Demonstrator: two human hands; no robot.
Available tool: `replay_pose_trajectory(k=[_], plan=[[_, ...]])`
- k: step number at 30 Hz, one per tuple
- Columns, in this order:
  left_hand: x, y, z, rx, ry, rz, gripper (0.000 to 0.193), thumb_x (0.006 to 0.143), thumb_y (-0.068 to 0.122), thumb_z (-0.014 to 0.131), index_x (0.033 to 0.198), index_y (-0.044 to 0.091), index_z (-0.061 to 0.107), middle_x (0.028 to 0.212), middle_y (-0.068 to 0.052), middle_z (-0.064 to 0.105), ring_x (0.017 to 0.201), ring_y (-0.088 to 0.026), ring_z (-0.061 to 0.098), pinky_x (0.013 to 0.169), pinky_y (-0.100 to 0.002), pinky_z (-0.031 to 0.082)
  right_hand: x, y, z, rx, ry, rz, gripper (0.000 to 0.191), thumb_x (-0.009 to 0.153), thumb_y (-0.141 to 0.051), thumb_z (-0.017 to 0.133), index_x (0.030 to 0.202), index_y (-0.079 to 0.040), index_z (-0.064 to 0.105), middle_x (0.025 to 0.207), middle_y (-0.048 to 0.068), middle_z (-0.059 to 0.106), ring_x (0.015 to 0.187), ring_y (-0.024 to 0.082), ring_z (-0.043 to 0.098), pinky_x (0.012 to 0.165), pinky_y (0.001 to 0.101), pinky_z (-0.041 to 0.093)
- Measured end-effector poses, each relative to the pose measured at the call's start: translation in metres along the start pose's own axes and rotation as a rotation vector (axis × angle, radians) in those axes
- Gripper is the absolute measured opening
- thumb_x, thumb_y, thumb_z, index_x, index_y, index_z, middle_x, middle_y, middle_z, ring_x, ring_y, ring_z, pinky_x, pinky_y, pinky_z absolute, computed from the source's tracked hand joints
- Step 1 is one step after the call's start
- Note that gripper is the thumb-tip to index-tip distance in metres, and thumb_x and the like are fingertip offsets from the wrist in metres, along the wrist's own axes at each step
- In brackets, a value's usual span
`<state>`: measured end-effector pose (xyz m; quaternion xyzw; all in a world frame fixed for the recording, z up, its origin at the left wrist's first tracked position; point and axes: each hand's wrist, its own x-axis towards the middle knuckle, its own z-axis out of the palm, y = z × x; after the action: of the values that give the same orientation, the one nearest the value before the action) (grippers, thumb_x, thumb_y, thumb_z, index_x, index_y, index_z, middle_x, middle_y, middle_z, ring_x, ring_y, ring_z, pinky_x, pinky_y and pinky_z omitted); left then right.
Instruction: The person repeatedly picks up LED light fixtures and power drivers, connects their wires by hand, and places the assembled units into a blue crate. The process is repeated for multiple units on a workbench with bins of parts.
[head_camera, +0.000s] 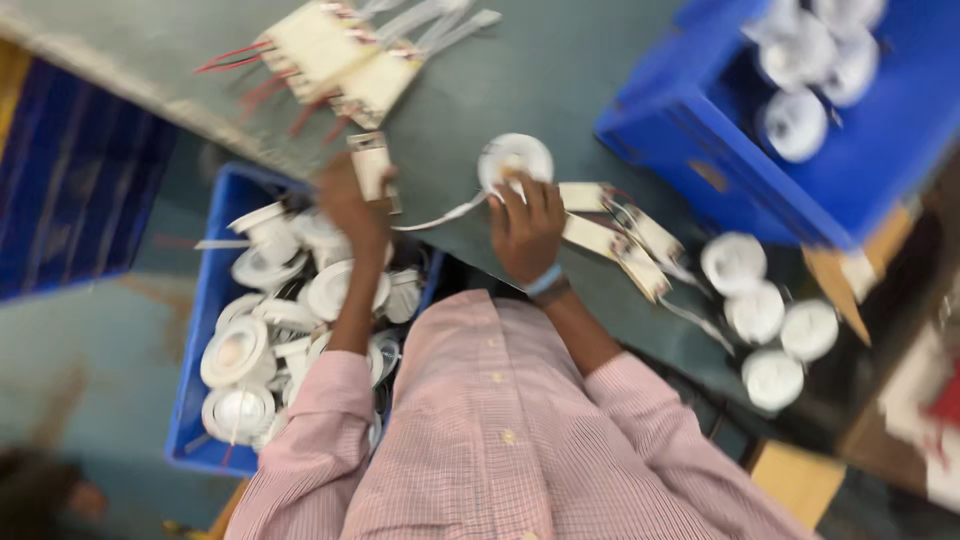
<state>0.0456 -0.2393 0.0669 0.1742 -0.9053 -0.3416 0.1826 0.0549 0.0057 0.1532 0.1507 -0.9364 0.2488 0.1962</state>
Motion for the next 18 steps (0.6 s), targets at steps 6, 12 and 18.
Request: replay_pose_trajectory(k=[6,12,18], plan=[[-0.006,-0.025,0.01,0.105,-0.209,0.013,0.081,0.078,0.024,0.091,0.144,-0.001,0.051,0.131,-0.026,0.06,0.12,-0.046,0.053,0.096,-0.053,0.047,0.036,0.047,0.019,0.185,-0.24,0.22,0.106,0.071,-0.057,0.091,0.152,-0.015,0.037,0.144,0.022,0.048,0.128,0.046,0.052,0.101,0.0585,0.046],[-0.024,0.006,0.006,-0.439,-0.394,-0.221,0.07,0.085,0.011,0.081,0.145,0.003,0.046,0.117,-0.015,0.071,0.094,-0.024,0.072,0.079,-0.038,0.058,0.003,0.032,-0.018,0.105,-0.255,0.223,0.105,0.069,-0.049,0.086,0.157,-0.019,0.037,0.14,0.023,0.051,0.125,0.043,0.056,0.09,0.0528,0.056],[-0.06,0.068,0.02,-0.551,-0.623,-0.334,0.076,0.093,0.013,0.085,0.155,0.008,0.041,0.096,-0.015,0.072,0.08,-0.017,0.068,0.064,-0.031,0.054,-0.132,0.058,-0.144,0.116,0.192,0.662,0.075,0.076,-0.035,0.093,0.133,-0.002,0.057,0.122,0.02,0.065,0.113,0.036,0.064,0.097,0.0489,0.054]])
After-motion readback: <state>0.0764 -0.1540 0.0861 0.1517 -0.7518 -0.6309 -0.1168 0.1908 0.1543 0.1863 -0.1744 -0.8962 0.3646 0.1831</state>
